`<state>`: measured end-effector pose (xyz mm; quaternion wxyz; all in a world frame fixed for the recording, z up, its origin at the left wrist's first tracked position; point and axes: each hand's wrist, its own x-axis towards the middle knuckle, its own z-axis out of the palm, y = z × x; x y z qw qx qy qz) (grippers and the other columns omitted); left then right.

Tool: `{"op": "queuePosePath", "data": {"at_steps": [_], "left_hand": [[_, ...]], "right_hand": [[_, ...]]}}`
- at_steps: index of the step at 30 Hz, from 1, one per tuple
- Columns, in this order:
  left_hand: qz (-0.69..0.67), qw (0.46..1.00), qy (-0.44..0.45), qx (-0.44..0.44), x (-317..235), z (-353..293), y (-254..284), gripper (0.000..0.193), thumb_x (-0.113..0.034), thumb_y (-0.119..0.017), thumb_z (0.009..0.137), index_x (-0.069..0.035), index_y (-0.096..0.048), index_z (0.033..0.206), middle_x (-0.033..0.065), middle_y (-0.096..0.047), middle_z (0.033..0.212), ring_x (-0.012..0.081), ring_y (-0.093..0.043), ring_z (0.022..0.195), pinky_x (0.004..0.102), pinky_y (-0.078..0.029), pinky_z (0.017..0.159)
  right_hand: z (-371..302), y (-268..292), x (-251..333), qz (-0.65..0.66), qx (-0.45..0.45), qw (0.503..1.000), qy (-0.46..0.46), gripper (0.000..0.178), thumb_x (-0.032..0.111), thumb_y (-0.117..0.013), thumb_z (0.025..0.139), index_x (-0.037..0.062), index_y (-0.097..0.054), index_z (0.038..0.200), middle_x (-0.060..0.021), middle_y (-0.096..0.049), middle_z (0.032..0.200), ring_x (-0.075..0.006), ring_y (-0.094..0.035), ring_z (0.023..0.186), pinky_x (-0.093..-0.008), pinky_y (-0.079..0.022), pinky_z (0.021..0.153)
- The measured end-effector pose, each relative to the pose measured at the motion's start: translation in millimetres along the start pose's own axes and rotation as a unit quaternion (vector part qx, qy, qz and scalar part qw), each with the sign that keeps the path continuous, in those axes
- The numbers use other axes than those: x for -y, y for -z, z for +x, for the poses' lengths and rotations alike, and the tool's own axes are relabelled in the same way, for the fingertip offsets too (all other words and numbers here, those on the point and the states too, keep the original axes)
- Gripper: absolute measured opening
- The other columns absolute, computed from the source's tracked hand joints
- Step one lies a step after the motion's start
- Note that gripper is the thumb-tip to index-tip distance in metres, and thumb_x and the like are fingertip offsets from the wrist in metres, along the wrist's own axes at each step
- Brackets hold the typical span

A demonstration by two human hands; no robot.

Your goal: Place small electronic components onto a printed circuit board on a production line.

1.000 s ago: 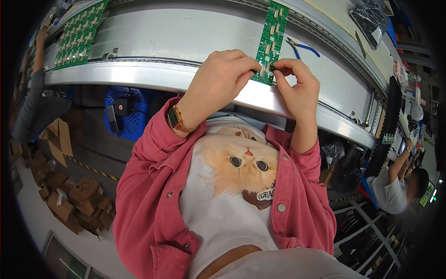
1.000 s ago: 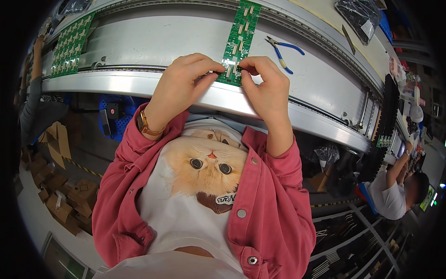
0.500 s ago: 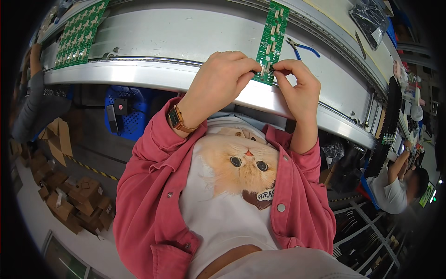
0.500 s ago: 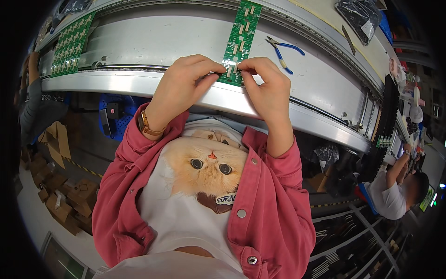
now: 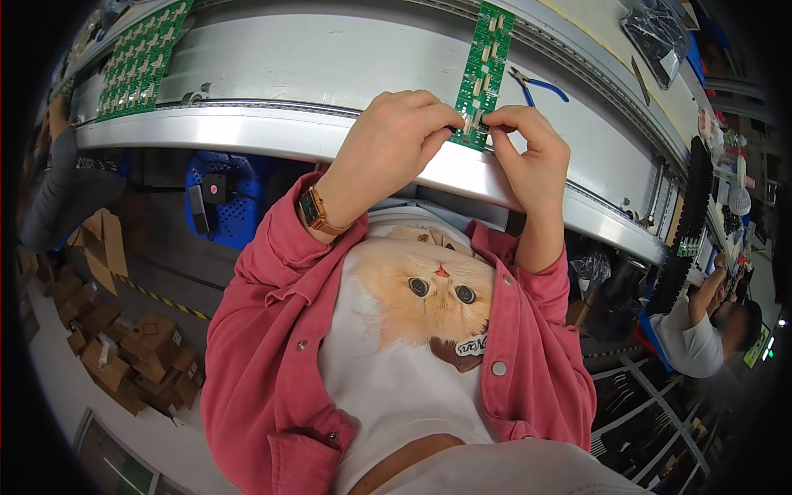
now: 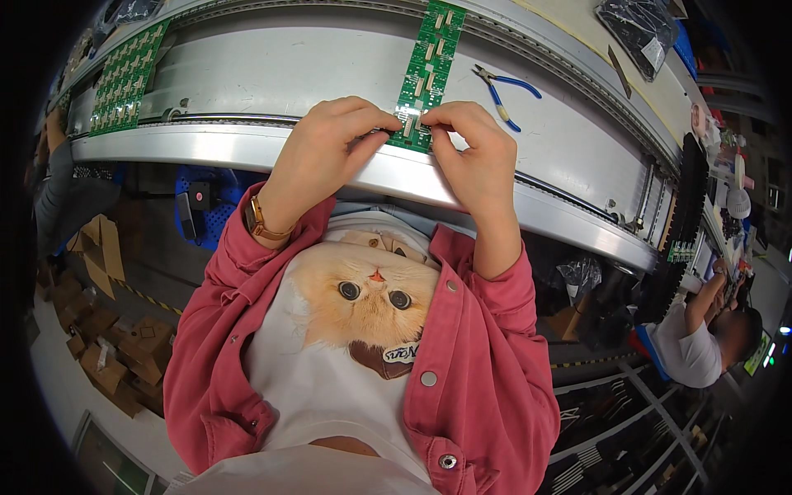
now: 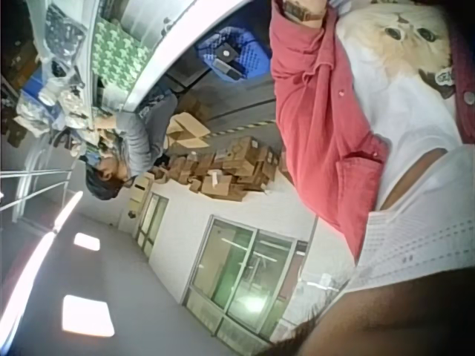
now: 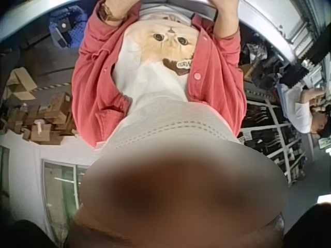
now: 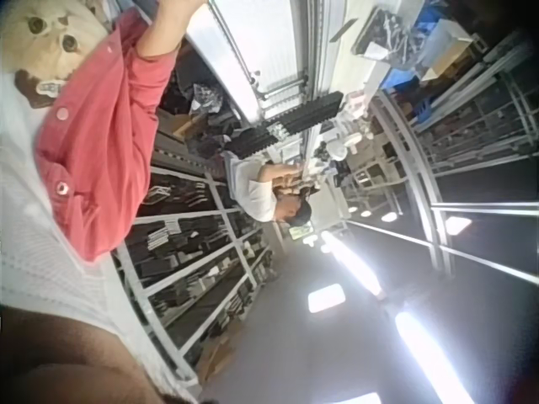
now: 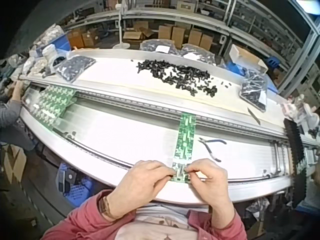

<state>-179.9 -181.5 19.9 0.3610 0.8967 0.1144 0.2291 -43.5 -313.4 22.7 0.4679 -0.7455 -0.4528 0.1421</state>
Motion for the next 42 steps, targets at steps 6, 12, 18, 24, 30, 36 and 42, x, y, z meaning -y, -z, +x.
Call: {"op": "queuePosePath", "data": {"at_steps": [6,12,18,24,30,36,42], "left_hand": [[0.004,1.0,-0.003,-0.001,-0.1,0.1,0.1,0.016,-0.003,-0.061,0.076,-0.007,-0.065,0.091,0.0033,-0.06,0.081,0.0194,-0.052,0.065,0.0281,-0.042,0.069],[0.003,1.0,-0.002,-0.003,-0.8,0.1,-0.2,0.016,-0.002,-0.062,0.075,-0.006,-0.065,0.091,0.0035,-0.06,0.081,0.0196,-0.052,0.065,0.0282,-0.042,0.067],[-0.002,1.0,-0.003,-0.002,-1.4,1.3,0.5,0.016,-0.001,-0.062,0.075,-0.006,-0.065,0.09,0.0037,-0.061,0.081,0.0193,-0.053,0.065,0.0276,-0.043,0.066],[-0.004,1.0,0.005,-0.021,-2.5,4.3,-0.1,0.015,-0.001,-0.061,0.076,-0.006,-0.065,0.09,0.0037,-0.062,0.082,0.0186,-0.053,0.065,0.0267,-0.043,0.066],[0.03,0.999,-0.007,-0.016,1.7,5.6,7.6,0.016,-0.001,-0.062,0.076,-0.006,-0.065,0.091,0.0033,-0.063,0.084,0.0167,-0.054,0.065,0.0252,-0.043,0.063],[0.015,1.0,-0.008,-0.023,-1.8,12.2,2.5,0.015,0.0,-0.062,0.076,-0.006,-0.064,0.09,0.0027,-0.064,0.085,0.0149,-0.055,0.065,0.0241,-0.044,0.06],[0.039,0.999,0.012,-0.008,-1.4,11.2,2.8,0.013,-0.001,-0.063,0.076,-0.006,-0.064,0.087,0.002,-0.064,0.083,0.015,-0.056,0.066,0.0244,-0.045,0.061]], "right_hand": [[-0.4,0.1,-1.1,0.002,0.0,1.0,0.002,0.018,-0.01,-0.06,0.072,-0.0011,-0.066,0.085,-0.0054,-0.064,0.087,-0.0151,-0.056,0.075,-0.0228,-0.045,0.071],[-1.0,0.3,-1.9,0.004,0.001,1.0,-0.004,0.018,-0.01,-0.058,0.071,-0.0008,-0.066,0.085,-0.0056,-0.064,0.087,-0.0154,-0.056,0.075,-0.023,-0.045,0.071],[-0.8,2.4,-2.4,-0.033,0.001,0.999,0.018,0.02,-0.01,-0.055,0.071,-0.0005,-0.067,0.084,-0.0059,-0.064,0.086,-0.016,-0.056,0.076,-0.0232,-0.045,0.071],[-1.4,10.2,2.9,-0.06,-0.021,0.996,0.07,0.023,-0.008,-0.053,0.071,0.001,-0.067,0.087,-0.0059,-0.065,0.087,-0.0163,-0.056,0.076,-0.0233,-0.045,0.07],[65.8,61.8,9.9,-0.246,0.021,0.959,0.141,0.019,0.001,-0.059,0.076,0.0017,-0.065,0.094,-0.0042,-0.065,0.086,-0.0141,-0.056,0.072,-0.0224,-0.046,0.067],[171.9,71.2,-42.0,-0.498,0.123,0.856,-0.06,0.016,0.003,-0.06,0.076,-0.0017,-0.065,0.09,-0.0099,-0.065,0.077,-0.0157,-0.058,0.065,-0.0241,-0.047,0.064],[206.4,51.4,-85.0,-0.403,-0.088,0.911,0.027,0.013,0.009,-0.057,0.071,0.0006,-0.064,0.079,-0.018,-0.064,0.081,-0.038,-0.059,0.075,-0.0414,-0.048,0.07]]}}
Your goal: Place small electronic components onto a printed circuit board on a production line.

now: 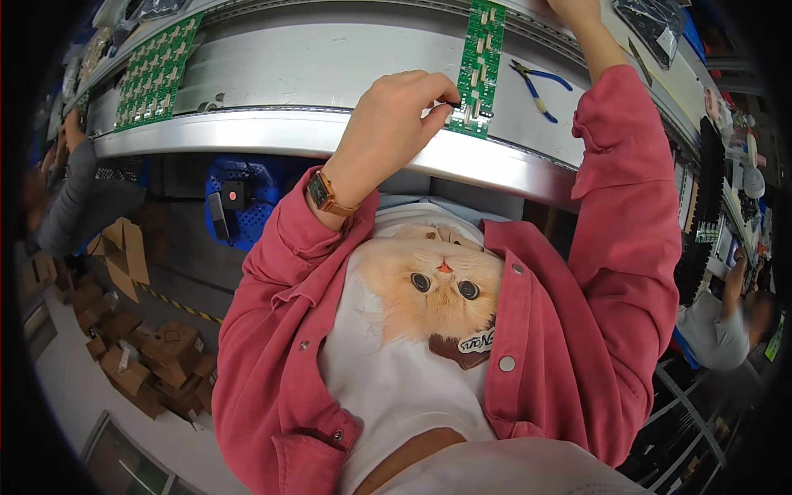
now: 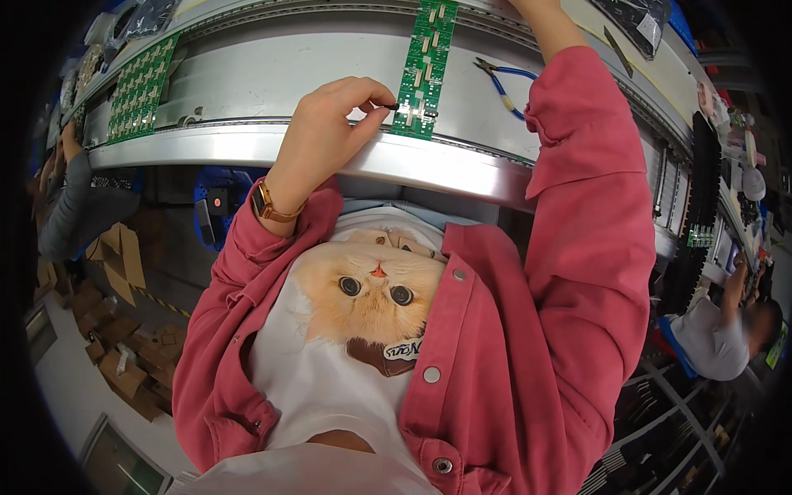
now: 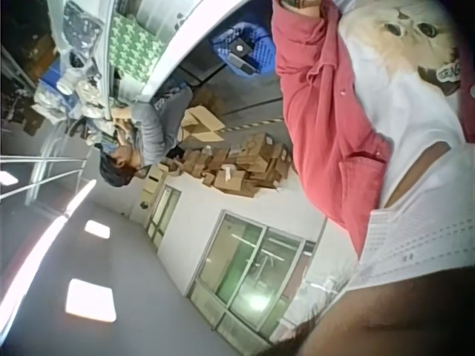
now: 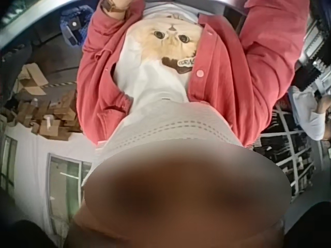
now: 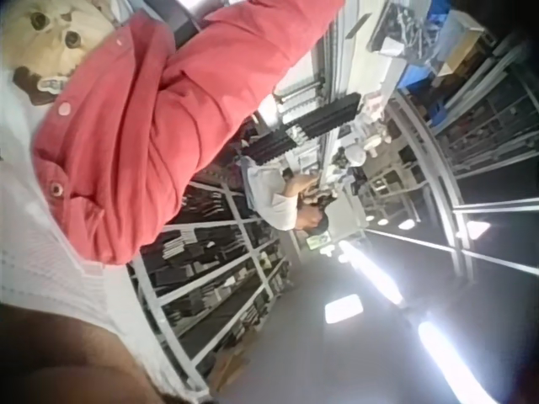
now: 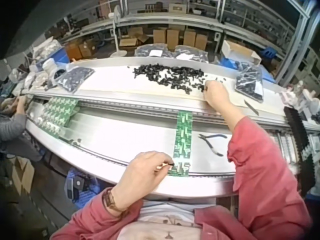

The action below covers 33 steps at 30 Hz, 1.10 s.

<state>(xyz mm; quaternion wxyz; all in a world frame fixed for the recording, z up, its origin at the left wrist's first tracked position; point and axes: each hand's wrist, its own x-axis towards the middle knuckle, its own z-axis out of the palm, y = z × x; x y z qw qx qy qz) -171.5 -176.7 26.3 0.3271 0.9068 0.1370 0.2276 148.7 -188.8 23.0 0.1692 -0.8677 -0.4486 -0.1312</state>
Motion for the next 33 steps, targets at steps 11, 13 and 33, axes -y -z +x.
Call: {"op": "queuePosePath", "data": {"at_steps": [11,13,33], "left_hand": [[0.058,0.998,-0.036,-0.001,-1.3,-2.0,-7.8,0.01,-0.006,-0.066,0.075,-0.008,-0.065,0.085,0.0,-0.065,0.083,0.0174,-0.057,0.071,0.0268,-0.044,0.072],[0.059,0.998,-0.039,0.0,-0.9,-1.6,-7.9,0.01,-0.006,-0.066,0.075,-0.009,-0.065,0.085,-0.0001,-0.065,0.083,0.0172,-0.057,0.071,0.0267,-0.044,0.073],[0.186,0.966,-0.144,0.106,1.0,61.8,53.9,0.022,-0.008,-0.065,0.075,-0.007,-0.062,0.097,0.0076,-0.063,0.089,0.0247,-0.058,0.072,0.0331,-0.047,0.068]], "right_hand": [[-13.8,16.3,13.6,0.095,-0.033,0.99,0.095,0.015,0.006,-0.059,0.068,0.0015,-0.065,0.082,-0.0146,-0.063,0.075,-0.0323,-0.059,0.069,-0.0373,-0.048,0.066],[-28.7,32.1,21.7,0.126,-0.03,0.986,0.101,0.017,0.005,-0.059,0.068,0.0018,-0.065,0.083,-0.014,-0.063,0.075,-0.0316,-0.059,0.068,-0.0368,-0.049,0.066],[-133.2,80.8,44.8,0.569,0.265,0.776,-0.065,0.012,0.001,-0.061,0.077,-0.0036,-0.065,0.086,-0.0086,-0.065,0.078,-0.0131,-0.061,0.07,-0.0227,-0.049,0.067]]}}
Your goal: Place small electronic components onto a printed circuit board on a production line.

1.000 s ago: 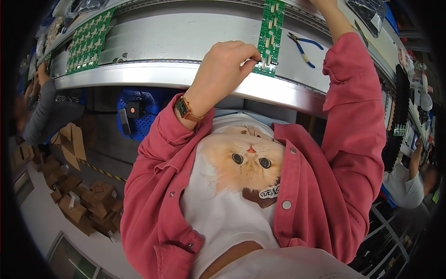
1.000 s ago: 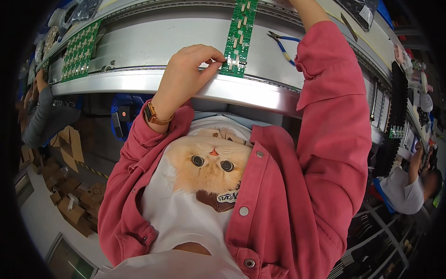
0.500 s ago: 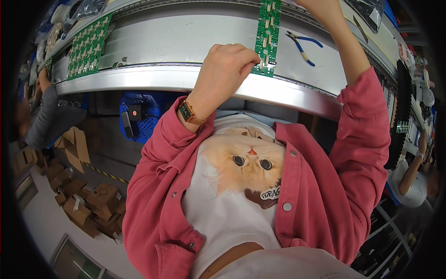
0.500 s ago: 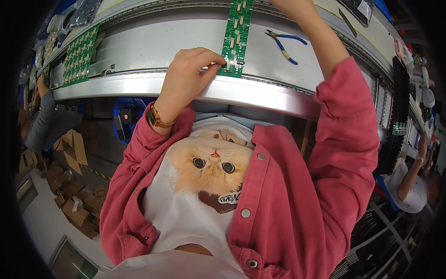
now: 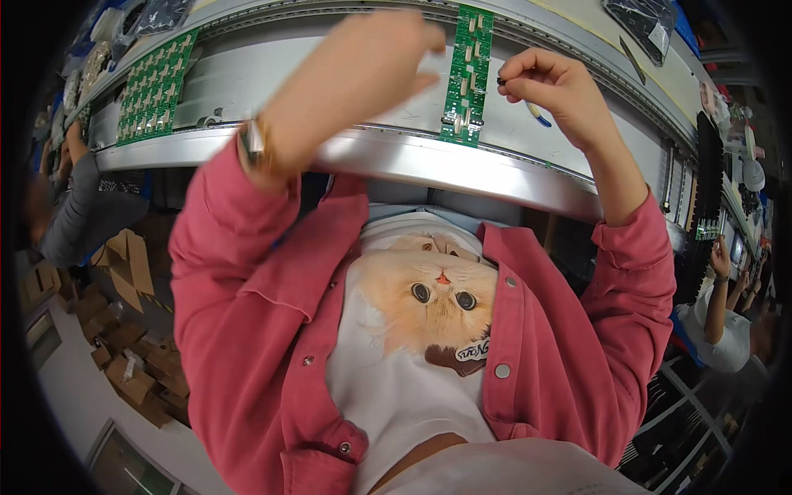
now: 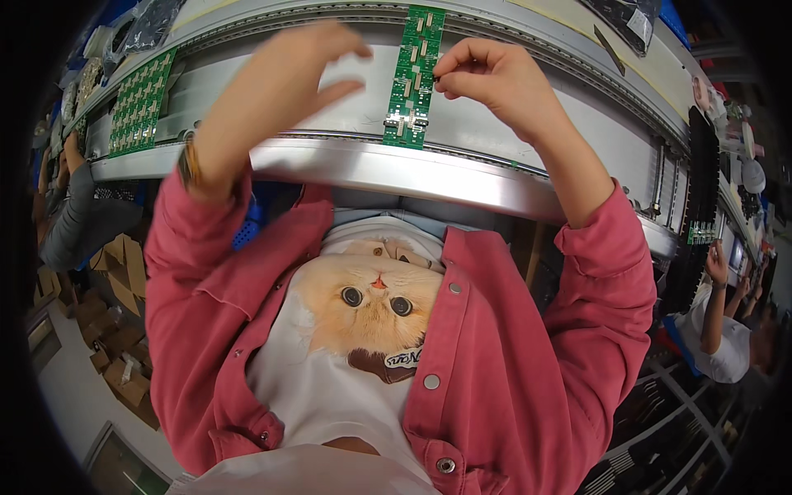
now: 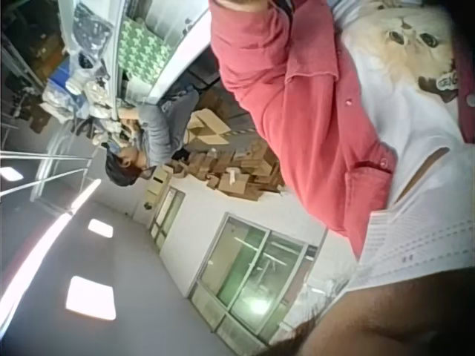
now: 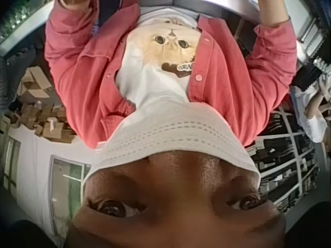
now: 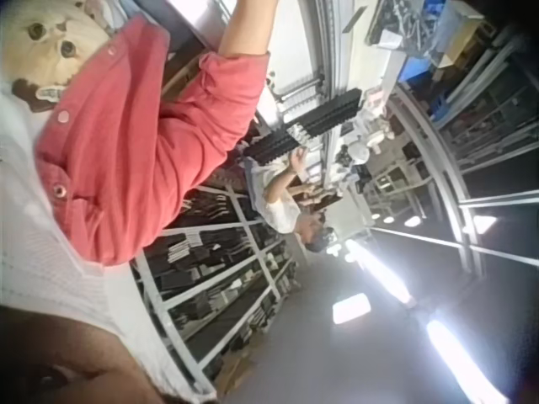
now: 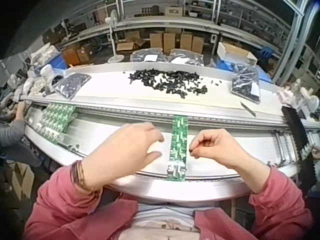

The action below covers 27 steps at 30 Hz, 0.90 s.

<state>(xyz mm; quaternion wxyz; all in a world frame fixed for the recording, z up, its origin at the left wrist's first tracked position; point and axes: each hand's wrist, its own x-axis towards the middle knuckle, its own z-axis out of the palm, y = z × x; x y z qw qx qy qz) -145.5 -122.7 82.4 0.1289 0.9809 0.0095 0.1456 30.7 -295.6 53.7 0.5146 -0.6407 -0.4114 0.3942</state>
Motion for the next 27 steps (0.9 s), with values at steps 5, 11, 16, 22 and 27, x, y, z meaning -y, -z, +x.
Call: {"op": "queuePosePath", "data": {"at_steps": [5,11,16,22,27], "left_hand": [[0.064,0.995,0.007,-0.076,85.4,92.7,-32.7,0.018,-0.009,-0.052,0.074,0.001,-0.065,0.081,0.0204,-0.065,0.081,0.0399,-0.06,0.075,0.0425,-0.049,0.071],[0.048,0.987,0.033,-0.148,126.8,136.2,-85.0,0.019,-0.013,-0.05,0.075,0.0,-0.064,0.077,0.0195,-0.065,0.079,0.0388,-0.061,0.073,0.0432,-0.049,0.069],[0.11,0.98,0.069,-0.151,117.5,139.7,-88.7,0.02,-0.015,-0.05,0.077,-0.002,-0.064,0.073,0.0185,-0.065,0.074,0.0381,-0.061,0.069,0.0444,-0.048,0.066],[0.126,0.977,0.066,-0.161,120.1,141.0,-95.1,0.021,-0.015,-0.048,0.078,-0.003,-0.063,0.069,0.0177,-0.064,0.07,0.0376,-0.061,0.063,0.0454,-0.047,0.062],[0.147,0.973,0.074,-0.164,115.8,140.8,-97.5,0.021,-0.014,-0.048,0.079,-0.003,-0.062,0.069,0.0174,-0.064,0.069,0.0379,-0.061,0.062,0.0456,-0.046,0.061]], "right_hand": [[-1.0,-13.0,-3.5,0.032,0.014,0.999,-0.021,0.01,-0.001,-0.061,0.077,-0.0019,-0.066,0.086,-0.0066,-0.065,0.08,-0.0121,-0.061,0.074,-0.0214,-0.049,0.07],[-4.3,-16.7,-10.9,-0.073,-0.013,0.997,-0.039,0.012,-0.003,-0.061,0.079,-0.0007,-0.065,0.09,-0.0063,-0.064,0.083,-0.0119,-0.06,0.077,-0.0201,-0.049,0.075],[-6.6,-21.7,-12.4,-0.186,-0.021,0.982,0.006,0.013,-0.003,-0.061,0.078,0.0006,-0.066,0.089,-0.0042,-0.065,0.082,-0.0106,-0.059,0.074,-0.0197,-0.048,0.072],[-11.6,-26.8,-18.0,-0.231,-0.01,0.971,0.055,0.013,-0.004,-0.061,0.078,0.0018,-0.067,0.087,-0.0023,-0.065,0.082,-0.01,-0.057,0.071,-0.02,-0.047,0.069],[-15.9,-28.2,-19.3,-0.235,-0.004,0.97,0.054,0.012,-0.004,-0.06,0.077,0.0019,-0.067,0.086,-0.0025,-0.065,0.082,-0.0105,-0.057,0.071,-0.0205,-0.047,0.068]]}}
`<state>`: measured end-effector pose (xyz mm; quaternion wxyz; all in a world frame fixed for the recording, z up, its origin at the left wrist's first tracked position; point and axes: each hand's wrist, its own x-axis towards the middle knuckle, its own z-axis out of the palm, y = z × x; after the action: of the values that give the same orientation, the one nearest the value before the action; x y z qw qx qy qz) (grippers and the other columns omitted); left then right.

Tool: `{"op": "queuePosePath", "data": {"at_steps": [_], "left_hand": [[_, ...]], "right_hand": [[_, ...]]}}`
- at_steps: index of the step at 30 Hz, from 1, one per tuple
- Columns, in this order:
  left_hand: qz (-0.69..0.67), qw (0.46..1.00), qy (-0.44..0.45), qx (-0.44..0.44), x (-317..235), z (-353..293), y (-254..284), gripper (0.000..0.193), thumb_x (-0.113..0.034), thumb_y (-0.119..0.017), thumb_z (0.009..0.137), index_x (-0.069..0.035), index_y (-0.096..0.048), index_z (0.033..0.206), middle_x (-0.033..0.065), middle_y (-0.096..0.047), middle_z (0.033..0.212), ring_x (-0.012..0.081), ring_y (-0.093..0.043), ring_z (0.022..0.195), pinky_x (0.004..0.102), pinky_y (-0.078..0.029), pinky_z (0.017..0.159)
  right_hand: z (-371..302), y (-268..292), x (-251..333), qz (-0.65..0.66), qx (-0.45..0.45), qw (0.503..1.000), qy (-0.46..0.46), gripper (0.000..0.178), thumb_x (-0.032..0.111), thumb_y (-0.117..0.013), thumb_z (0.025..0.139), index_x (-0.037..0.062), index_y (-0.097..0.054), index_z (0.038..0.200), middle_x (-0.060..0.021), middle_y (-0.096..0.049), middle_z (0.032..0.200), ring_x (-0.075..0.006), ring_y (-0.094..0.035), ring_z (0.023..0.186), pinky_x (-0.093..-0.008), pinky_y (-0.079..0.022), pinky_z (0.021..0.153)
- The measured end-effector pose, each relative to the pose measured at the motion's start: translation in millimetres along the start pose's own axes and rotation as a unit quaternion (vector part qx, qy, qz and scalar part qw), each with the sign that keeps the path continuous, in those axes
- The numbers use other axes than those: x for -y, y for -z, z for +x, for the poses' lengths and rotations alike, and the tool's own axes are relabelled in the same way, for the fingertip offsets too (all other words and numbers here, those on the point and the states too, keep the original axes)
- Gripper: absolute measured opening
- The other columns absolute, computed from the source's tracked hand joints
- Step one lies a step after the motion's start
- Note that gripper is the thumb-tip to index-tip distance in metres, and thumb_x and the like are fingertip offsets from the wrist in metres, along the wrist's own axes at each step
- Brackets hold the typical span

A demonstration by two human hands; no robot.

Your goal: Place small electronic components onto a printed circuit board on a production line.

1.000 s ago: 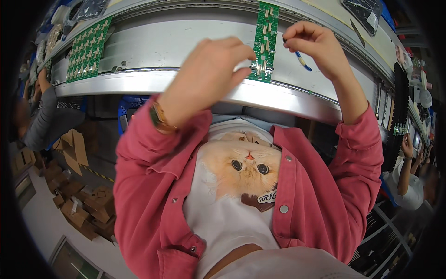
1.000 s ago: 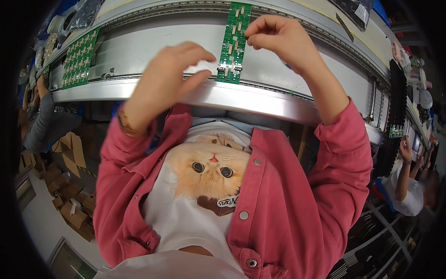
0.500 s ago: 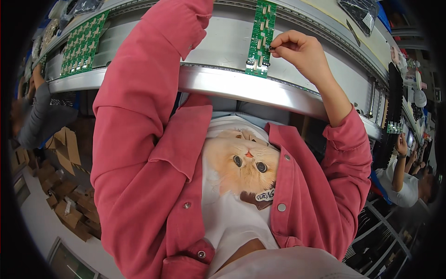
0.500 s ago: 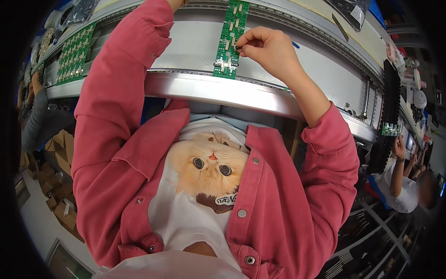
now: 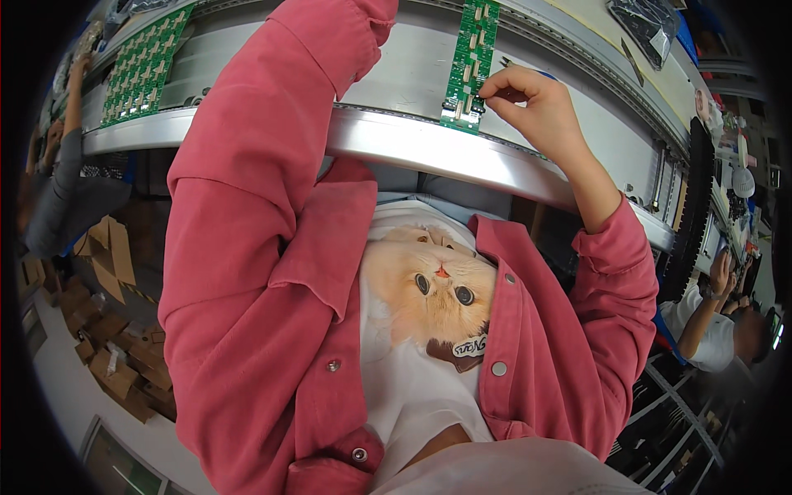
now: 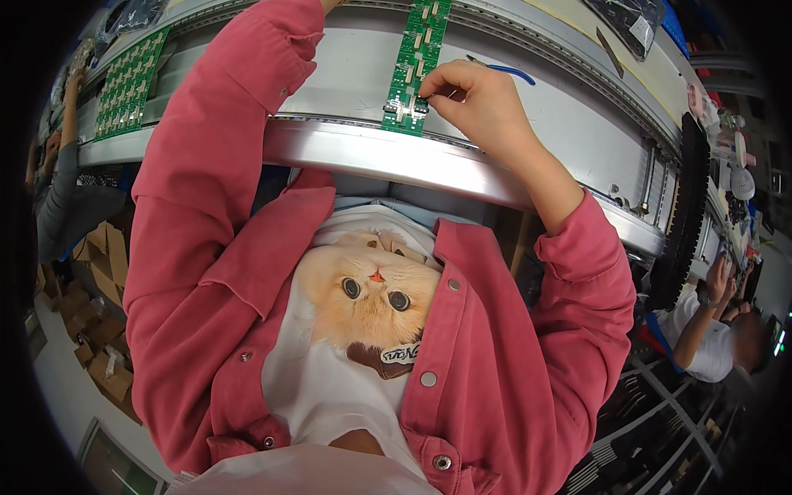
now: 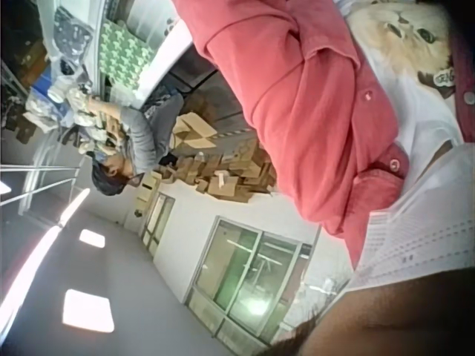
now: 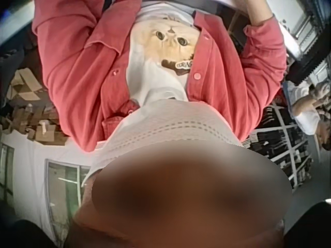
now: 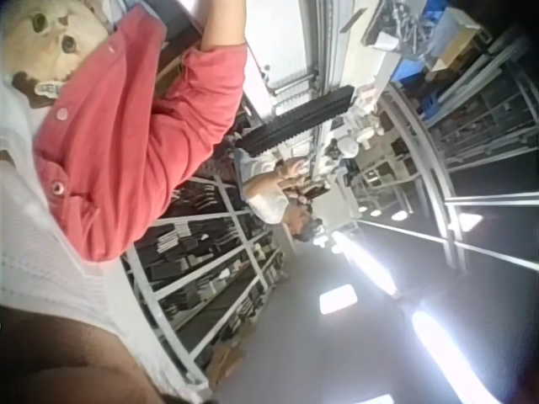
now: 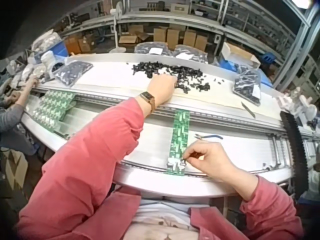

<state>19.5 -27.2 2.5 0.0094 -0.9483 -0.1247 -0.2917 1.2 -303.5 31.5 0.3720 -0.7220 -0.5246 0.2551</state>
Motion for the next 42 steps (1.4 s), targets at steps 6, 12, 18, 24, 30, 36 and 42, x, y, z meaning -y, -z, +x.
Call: {"op": "queuePosePath", "data": {"at_steps": [6,12,18,24,30,36,42], "left_hand": [[-0.011,0.999,0.018,-0.041,-0.5,1.4,-3.9,0.02,-0.014,-0.048,0.077,-0.003,-0.062,0.069,0.0171,-0.063,0.067,0.0392,-0.06,0.061,0.0462,-0.046,0.063],[-0.121,0.989,-0.045,-0.075,-1.1,1.6,13.6,0.016,-0.01,-0.051,0.075,-0.001,-0.063,0.072,0.0161,-0.064,0.068,0.0373,-0.06,0.061,0.0428,-0.048,0.062],[-0.304,0.95,-0.008,0.066,-33.1,-31.8,112.2,0.013,-0.002,-0.058,0.07,0.002,-0.066,0.081,0.0121,-0.066,0.071,0.0248,-0.06,0.059,0.031,-0.049,0.058],[-0.4,0.896,-0.036,0.192,-64.1,-80.1,144.6,0.012,-0.004,-0.057,0.073,0.002,-0.065,0.079,0.0137,-0.066,0.072,0.0272,-0.06,0.061,0.0332,-0.049,0.061],[-0.325,0.922,-0.015,0.211,-85.3,-132.9,157.8,0.014,-0.005,-0.062,0.076,-0.005,-0.065,0.089,0.0056,-0.066,0.086,0.022,-0.059,0.073,0.0306,-0.047,0.068],[-0.271,0.936,-0.035,0.22,-90.9,-148.4,151.0,0.011,-0.005,-0.061,0.076,-0.006,-0.064,0.086,0.0043,-0.065,0.082,0.0217,-0.058,0.071,0.0297,-0.046,0.069],[-0.204,0.953,-0.069,0.212,-92.4,-155.0,146.7,0.008,-0.006,-0.062,0.076,-0.008,-0.064,0.084,0.0027,-0.064,0.08,0.0208,-0.057,0.072,0.0299,-0.043,0.074]], "right_hand": [[-1.1,-3.2,-1.9,-0.014,-0.004,1.0,0.003,0.013,-0.006,-0.06,0.077,0.0017,-0.067,0.085,-0.0027,-0.064,0.083,-0.0115,-0.056,0.07,-0.0211,-0.047,0.068],[1.3,-3.4,-3.1,-0.047,-0.033,0.996,0.07,0.015,-0.003,-0.059,0.073,0.004,-0.067,0.082,-0.0029,-0.063,0.079,-0.0135,-0.052,0.062,-0.0222,-0.044,0.06],[27.7,21.5,-6.5,-0.153,-0.107,0.976,0.108,0.015,-0.002,-0.059,0.072,0.0042,-0.067,0.082,-0.0026,-0.062,0.079,-0.0133,-0.052,0.06,-0.0234,-0.044,0.058],[120.6,69.4,-54.8,-0.371,-0.09,0.914,-0.135,0.027,0.0,-0.055,0.067,0.0028,-0.065,0.092,-0.0144,-0.063,0.084,-0.0336,-0.058,0.073,-0.0373,-0.048,0.071],[154.6,74.9,-85.1,-0.344,-0.271,0.892,0.11,0.017,0.007,-0.054,0.071,0.0027,-0.066,0.082,-0.0173,-0.062,0.085,-0.0375,-0.057,0.076,-0.0402,-0.047,0.075],[156.3,69.9,-81.9,-0.336,-0.275,0.895,0.105,0.016,0.011,-0.052,0.073,0.0019,-0.065,0.074,-0.0179,-0.061,0.081,-0.0379,-0.056,0.076,-0.0407,-0.047,0.074],[151.6,64.7,-73.3,-0.359,-0.271,0.888,0.095,0.015,0.01,-0.052,0.073,0.0014,-0.064,0.073,-0.0176,-0.061,0.08,-0.0377,-0.056,0.076,-0.0408,-0.046,0.074]]}}
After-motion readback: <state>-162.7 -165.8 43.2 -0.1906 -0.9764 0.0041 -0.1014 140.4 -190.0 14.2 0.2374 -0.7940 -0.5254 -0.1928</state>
